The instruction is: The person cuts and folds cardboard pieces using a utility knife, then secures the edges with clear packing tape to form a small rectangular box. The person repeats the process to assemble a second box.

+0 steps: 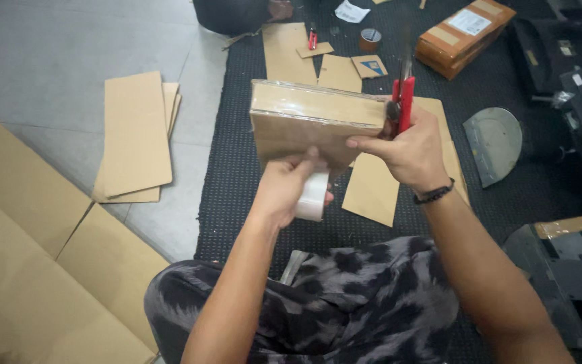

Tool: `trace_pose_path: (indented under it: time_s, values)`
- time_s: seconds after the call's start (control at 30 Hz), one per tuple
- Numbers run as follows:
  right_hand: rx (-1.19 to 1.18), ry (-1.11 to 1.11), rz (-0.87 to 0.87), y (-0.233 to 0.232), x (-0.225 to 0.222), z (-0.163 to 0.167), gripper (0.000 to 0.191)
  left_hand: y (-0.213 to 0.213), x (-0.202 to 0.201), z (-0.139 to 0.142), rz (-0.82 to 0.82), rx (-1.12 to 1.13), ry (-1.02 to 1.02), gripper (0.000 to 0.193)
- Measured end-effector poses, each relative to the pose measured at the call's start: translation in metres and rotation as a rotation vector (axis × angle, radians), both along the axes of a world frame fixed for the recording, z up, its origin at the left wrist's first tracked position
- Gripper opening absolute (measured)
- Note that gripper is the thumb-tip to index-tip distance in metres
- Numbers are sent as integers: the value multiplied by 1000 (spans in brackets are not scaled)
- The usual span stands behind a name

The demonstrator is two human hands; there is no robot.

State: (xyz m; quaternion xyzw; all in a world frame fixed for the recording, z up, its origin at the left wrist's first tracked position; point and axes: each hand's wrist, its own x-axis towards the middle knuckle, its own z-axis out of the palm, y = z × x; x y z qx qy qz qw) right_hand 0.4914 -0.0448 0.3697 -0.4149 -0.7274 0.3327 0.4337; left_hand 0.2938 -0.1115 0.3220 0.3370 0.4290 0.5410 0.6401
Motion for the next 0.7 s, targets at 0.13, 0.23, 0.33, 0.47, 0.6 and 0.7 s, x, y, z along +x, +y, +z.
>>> trace_pose_path:
  time_s: [0.13,0.23,0.33,0.47,0.6,0.7]
  values:
    - [23,66,-2,-10,1,14,60,-26,26,4,26,312,-36,39]
    - [55,74,28,-30,10,31,64,-40,35,13,124,413,-24,35]
    - [-33,-168,42,-47,8,44,54,-41,29,24,166,470,-16,39]
    - [73,-359,116,-52,-11,55,24,-36,24,33,130,523,-60,47]
    - [500,-408,242,-31,-18,75,15,-37,18,34,73,614,1,63]
    - [435,-350,203,-12,-17,93,25,-29,9,33,-42,452,15,49]
